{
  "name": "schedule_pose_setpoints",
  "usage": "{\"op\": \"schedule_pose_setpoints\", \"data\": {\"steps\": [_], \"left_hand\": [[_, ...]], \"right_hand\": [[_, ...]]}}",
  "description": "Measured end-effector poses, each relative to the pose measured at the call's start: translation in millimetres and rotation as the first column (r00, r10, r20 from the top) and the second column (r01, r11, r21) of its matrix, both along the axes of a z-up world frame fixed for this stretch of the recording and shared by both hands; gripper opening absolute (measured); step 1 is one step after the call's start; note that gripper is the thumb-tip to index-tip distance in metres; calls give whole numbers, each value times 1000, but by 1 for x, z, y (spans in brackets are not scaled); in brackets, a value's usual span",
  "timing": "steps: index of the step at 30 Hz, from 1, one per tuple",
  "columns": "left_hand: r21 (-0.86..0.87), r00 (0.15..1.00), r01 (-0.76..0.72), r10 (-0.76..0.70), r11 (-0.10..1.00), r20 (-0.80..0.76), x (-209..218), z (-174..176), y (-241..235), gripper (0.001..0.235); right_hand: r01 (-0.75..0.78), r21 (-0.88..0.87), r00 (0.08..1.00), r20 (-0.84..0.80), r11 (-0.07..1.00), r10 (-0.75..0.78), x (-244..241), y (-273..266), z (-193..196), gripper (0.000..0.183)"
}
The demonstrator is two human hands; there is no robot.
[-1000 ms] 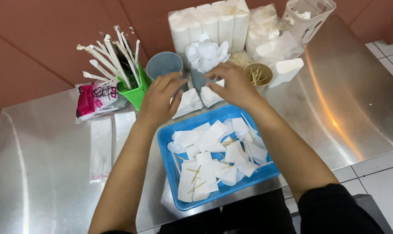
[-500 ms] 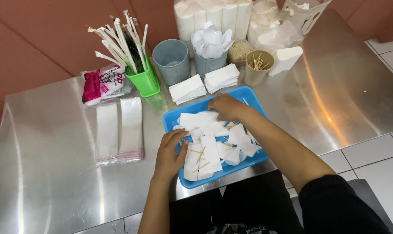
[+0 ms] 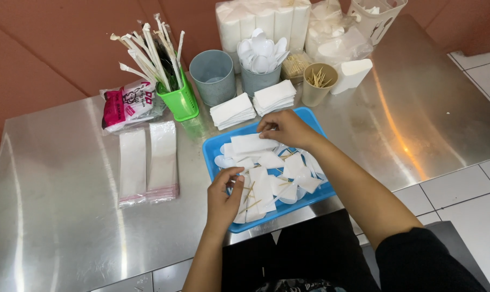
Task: The person assembles individual utensil kits by placing a plastic spoon, a toothpick, and a folded napkin into a small paper wrapper. The person repeatedly picks items from a blue tray and containers on the table, wraps them, and places the finished kits into a stack.
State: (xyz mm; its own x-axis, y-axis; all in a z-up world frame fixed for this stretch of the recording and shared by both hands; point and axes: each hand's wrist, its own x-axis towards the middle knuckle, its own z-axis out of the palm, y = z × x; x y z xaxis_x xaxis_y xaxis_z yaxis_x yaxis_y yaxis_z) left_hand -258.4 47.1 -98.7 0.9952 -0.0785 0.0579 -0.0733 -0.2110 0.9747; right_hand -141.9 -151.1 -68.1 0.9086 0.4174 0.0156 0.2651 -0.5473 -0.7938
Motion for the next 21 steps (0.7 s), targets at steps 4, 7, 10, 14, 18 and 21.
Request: {"op": "schedule_pose_setpoints", "data": {"steps": [4,7,10,14,18,21], "left_hand": [[-486,976,68,-160,871,-149,2,-25,-22,42],[-810,961,-93,-159,580,-224,8,-22,-34,58],[-774,921,-371,98,514,-377,10,-1,-31,45],[-704,865,-500,257,504,-430,10,7,-21,31],[-621,868,-477,226,622,-441,5,14,-8,32],[-626,854,-475,152,619,-497,2,16,-2,32]], "right_hand": [[71,445,996,-77,893,-41,-23,31,-9,22],[213,636,974,-201,742,-107,-47,54,-23,26],[306,613,947,-271,729,-170,-61,64,-37,23],[265,394,962,-174,880,-212,-47,54,-33,14],[216,-97,971,125,972,-203,-4,35,-50,18],[100,-396,990,133,913,-51,1,43,-44,27]]}}
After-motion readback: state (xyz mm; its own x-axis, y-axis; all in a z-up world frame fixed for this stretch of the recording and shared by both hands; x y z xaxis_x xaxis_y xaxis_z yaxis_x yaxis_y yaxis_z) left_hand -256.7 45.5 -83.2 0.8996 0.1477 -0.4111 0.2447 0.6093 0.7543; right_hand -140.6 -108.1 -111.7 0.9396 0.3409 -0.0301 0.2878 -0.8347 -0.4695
